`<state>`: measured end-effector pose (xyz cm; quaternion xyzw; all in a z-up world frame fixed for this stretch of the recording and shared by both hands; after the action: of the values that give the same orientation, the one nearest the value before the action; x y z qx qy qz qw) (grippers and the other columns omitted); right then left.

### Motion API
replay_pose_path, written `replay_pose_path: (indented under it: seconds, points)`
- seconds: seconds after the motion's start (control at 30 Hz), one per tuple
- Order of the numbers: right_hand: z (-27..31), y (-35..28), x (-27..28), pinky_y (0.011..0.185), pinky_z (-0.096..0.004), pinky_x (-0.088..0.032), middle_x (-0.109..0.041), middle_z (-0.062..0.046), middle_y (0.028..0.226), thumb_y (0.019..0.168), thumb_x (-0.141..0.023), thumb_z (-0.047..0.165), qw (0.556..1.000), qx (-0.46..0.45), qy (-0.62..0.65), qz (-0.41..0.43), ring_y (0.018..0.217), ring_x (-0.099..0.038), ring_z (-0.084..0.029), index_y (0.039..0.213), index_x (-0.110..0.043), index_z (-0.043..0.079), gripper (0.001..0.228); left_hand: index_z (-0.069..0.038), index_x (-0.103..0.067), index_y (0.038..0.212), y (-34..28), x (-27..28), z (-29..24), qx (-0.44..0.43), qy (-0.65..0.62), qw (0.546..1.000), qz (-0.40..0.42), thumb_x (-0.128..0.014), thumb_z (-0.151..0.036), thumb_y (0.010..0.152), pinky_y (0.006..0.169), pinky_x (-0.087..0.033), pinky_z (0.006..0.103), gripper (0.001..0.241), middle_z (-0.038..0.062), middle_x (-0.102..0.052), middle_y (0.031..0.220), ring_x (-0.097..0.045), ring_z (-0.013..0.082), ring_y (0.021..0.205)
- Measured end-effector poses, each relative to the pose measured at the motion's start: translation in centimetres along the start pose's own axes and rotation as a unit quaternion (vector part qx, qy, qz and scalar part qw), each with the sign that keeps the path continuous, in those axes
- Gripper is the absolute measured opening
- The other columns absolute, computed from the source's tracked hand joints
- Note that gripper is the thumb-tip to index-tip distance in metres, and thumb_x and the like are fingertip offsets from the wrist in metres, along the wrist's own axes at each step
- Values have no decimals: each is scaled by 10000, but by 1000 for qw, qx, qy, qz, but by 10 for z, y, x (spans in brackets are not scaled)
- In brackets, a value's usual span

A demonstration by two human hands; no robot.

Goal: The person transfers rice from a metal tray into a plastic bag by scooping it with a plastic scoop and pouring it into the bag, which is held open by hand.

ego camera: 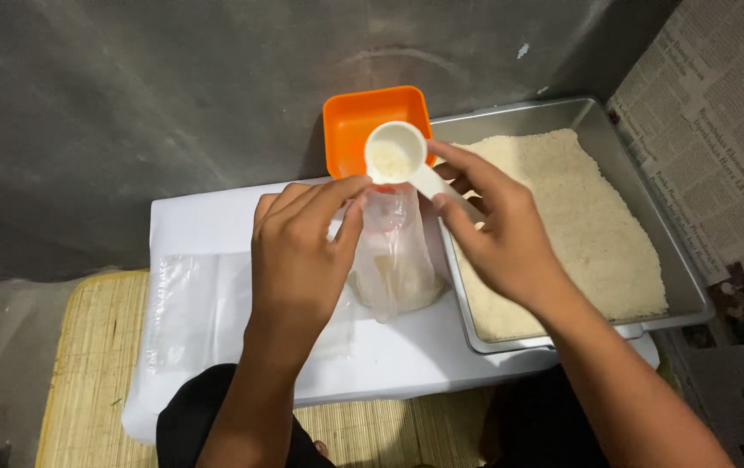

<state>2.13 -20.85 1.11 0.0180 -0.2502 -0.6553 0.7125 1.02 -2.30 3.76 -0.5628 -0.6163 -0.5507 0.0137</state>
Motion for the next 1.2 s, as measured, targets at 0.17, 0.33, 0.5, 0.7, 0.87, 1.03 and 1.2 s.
replay_pose_path:
  seconds: [0.17,0.33,0.5,0.7,0.87,1.03,1.2]
  points:
    - [21,-5,-10,574,-275,-457,-675,-112,1060,874,-642,-146,967,160,-193,-40,743,-581,-172,1333,-599,0,484,-44,-725,1038,0,7,0,16,1,999,-40,-767,-16,850,843,-451,321,194,31,-739,896,-614,177,740]
    - [19,-6,-13,755,-334,-490,-715,-96,1043,842,-731,-88,887,269,-367,-80,879,-630,-211,1204,-692,4,375,-19,-714,1039,3,9,1,10,0,999,-42,-749,27,859,764,-473,322,189,56,-696,839,-589,171,730]
    - [16,-8,-10,859,-320,-470,-743,-48,1133,887,-798,48,819,335,-457,-88,1004,-666,-172,1144,-750,47,261,-2,-689,1001,2,8,-13,9,-34,998,-47,-706,59,865,759,-488,321,150,67,-692,863,-581,183,752]
    - [-52,10,48,772,-416,-524,-721,-185,1109,898,-674,-169,852,253,-419,-187,867,-660,-332,1228,-670,-36,356,-45,-664,1011,-32,-19,-68,-35,-198,979,25,-701,-31,760,934,-502,372,254,70,-703,1019,-657,241,928]
    - [-172,9,131,595,-524,-570,-728,-243,924,1066,-562,14,824,-72,-545,-139,689,-715,-382,1330,-575,-37,270,74,-543,1317,-73,-85,-109,-181,-214,947,156,-609,-128,952,1045,-441,489,422,285,-569,1360,-583,404,1217]
    - [-268,-10,164,769,-613,-536,-707,-284,1111,971,-544,31,789,-270,-544,-94,959,-704,-497,1332,-550,-18,364,13,-506,1436,-109,-186,-49,-126,-64,962,232,-537,-382,962,1209,-246,548,618,301,-400,1552,-355,426,1475]
    - [-289,4,107,766,-513,-589,-775,-254,953,965,-538,34,762,-275,-583,66,881,-780,-392,1503,-475,-87,555,-40,-558,1410,-114,-202,-34,-107,-27,957,270,-450,-476,995,1237,-175,572,611,282,-498,1469,-419,406,1452]
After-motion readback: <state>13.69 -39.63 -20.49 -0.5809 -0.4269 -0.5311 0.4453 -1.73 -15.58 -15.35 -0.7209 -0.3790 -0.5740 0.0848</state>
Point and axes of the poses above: each hand's wrist, its own y-axis towards the middle knuckle, its own x-axis out of the back of the hand, z = x × y, the point moved 4 cm from there along y, towards the middle knuckle
